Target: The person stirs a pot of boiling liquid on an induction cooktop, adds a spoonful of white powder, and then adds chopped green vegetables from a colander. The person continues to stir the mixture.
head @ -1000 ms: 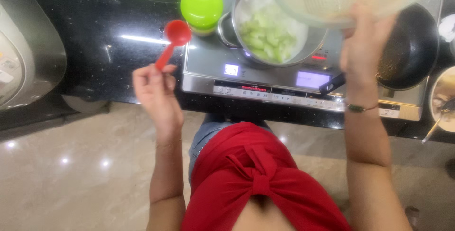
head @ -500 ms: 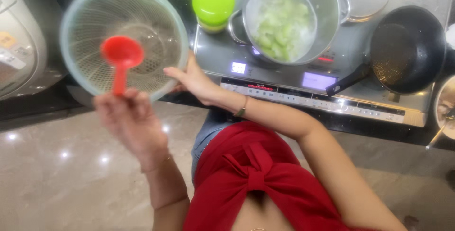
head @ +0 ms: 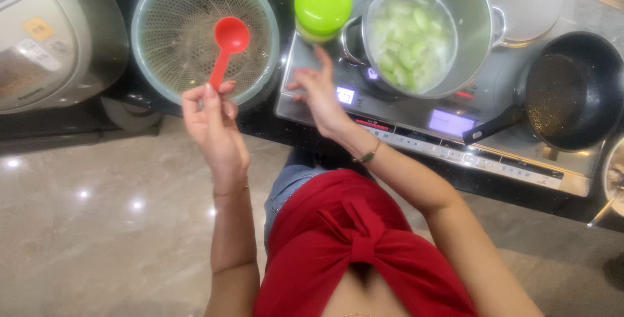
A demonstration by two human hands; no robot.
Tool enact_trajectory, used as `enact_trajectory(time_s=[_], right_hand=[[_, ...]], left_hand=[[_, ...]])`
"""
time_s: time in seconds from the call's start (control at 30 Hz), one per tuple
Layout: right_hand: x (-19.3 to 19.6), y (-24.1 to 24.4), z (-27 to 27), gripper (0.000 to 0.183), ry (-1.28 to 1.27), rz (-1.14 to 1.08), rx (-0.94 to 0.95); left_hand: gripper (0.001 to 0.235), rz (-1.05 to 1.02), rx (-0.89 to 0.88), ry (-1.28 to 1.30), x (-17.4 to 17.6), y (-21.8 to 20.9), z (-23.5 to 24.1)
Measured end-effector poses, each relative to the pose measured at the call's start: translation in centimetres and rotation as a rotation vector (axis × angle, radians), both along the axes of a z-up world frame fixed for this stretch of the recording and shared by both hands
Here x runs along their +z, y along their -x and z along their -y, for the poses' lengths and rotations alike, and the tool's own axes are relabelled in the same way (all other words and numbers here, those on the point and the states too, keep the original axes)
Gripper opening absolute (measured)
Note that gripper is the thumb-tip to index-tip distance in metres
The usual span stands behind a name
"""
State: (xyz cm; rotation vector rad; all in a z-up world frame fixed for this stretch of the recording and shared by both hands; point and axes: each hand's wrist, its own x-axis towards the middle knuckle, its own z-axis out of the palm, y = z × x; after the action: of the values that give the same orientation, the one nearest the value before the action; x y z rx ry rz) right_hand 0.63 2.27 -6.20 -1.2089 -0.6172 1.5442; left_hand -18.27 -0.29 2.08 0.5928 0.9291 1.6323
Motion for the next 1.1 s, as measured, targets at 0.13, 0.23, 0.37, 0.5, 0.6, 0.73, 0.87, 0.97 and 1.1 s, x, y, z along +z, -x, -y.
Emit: enact_trajectory(time_s=[0.13, 0.23, 0.37, 0.5, 0.6, 0.73, 0.87, 0.97, 1.1], right_hand=[[1.4, -0.9, -0.5, 0.083, -0.076, -0.206, -0.097], [2.6, -0.4, -0.9, 0.082, -0.052, -0.277, -0.125], [4.3, 0.4, -0.8, 0.083, -0.107, -0.269, -0.115], [5.7, 1.2, -1.3, 0.087, -0.238, -0.088, -0.114], [6.5, 1.2, -3.2, 0.086, -0.397, 0.134, -0.066], [7.0, -0.2, -7.9, 0.066, -0.475, 0.250, 0.000], [7.6, -2.6, -9.6, 0.039, -0.455, 0.219, 0.047], [8.9, -4.3, -9.2, 0.037, -0.476, 0.167, 0.021], [11.6, -7.1, -5.8, 0.038, -0.460, 0.145, -0.034]], left_hand=[[0.009, 0.007, -0.021, -0.010, -0.7, -0.6, -0.7], [0.009, 0.021, -0.039, -0.004, -0.9, -0.8, -1.0], [0.008, 0.005, -0.048, 0.005, -1.1, -0.5, -1.1], [0.009, -0.039, -0.060, 0.013, -1.5, -0.2, -1.2], [0.009, -0.100, -0.081, 0.012, -1.8, -0.1, -1.2], [0.010, -0.199, -0.117, 0.006, -2.4, -0.5, -1.5], [0.008, -0.256, -0.147, -0.004, -2.5, -1.2, -2.6], [0.008, -0.403, -0.147, -0.001, -2.2, -2.0, -4.0], [0.009, -0.635, -0.150, -0.157, -1.2, -3.9, -6.4]])
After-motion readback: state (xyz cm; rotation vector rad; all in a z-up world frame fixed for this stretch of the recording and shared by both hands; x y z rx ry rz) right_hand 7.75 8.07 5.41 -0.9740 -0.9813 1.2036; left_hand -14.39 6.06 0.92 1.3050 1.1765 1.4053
